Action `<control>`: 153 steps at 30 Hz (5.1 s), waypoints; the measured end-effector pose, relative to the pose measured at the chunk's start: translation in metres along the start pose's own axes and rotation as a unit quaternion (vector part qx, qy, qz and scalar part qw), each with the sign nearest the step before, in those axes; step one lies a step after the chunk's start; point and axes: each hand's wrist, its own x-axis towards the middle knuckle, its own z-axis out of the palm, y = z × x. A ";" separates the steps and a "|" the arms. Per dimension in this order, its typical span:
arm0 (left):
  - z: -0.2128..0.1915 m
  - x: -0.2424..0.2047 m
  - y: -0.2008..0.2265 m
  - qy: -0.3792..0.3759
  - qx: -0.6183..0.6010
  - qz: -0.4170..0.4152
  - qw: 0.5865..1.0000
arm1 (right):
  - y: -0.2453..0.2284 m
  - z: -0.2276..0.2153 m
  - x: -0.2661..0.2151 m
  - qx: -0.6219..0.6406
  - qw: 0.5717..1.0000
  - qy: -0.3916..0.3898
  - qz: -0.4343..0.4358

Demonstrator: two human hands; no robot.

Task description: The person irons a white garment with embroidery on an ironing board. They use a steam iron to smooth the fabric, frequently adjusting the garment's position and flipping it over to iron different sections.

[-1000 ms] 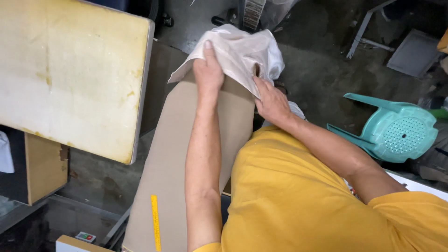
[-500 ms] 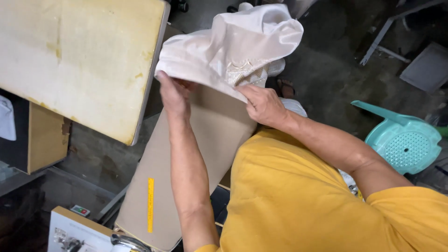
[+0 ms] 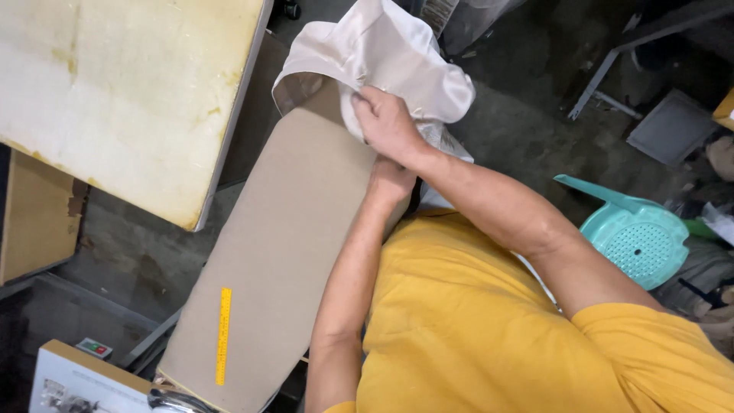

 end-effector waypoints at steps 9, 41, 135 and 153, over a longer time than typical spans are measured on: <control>-0.005 -0.002 -0.043 0.075 -0.098 -0.019 0.992 | 0.037 -0.018 0.060 0.039 0.988 0.074 0.128; -0.094 -0.031 -0.027 0.119 -0.200 -0.070 0.970 | 0.066 -0.030 -0.128 -0.321 0.906 -0.265 -0.078; -0.038 0.132 0.048 0.066 0.529 -0.003 0.846 | 0.109 -0.103 0.084 -0.191 0.944 -0.246 -0.112; -0.001 0.109 0.020 0.162 0.492 0.222 0.826 | 0.129 -0.111 0.033 -0.125 0.973 -0.193 -0.035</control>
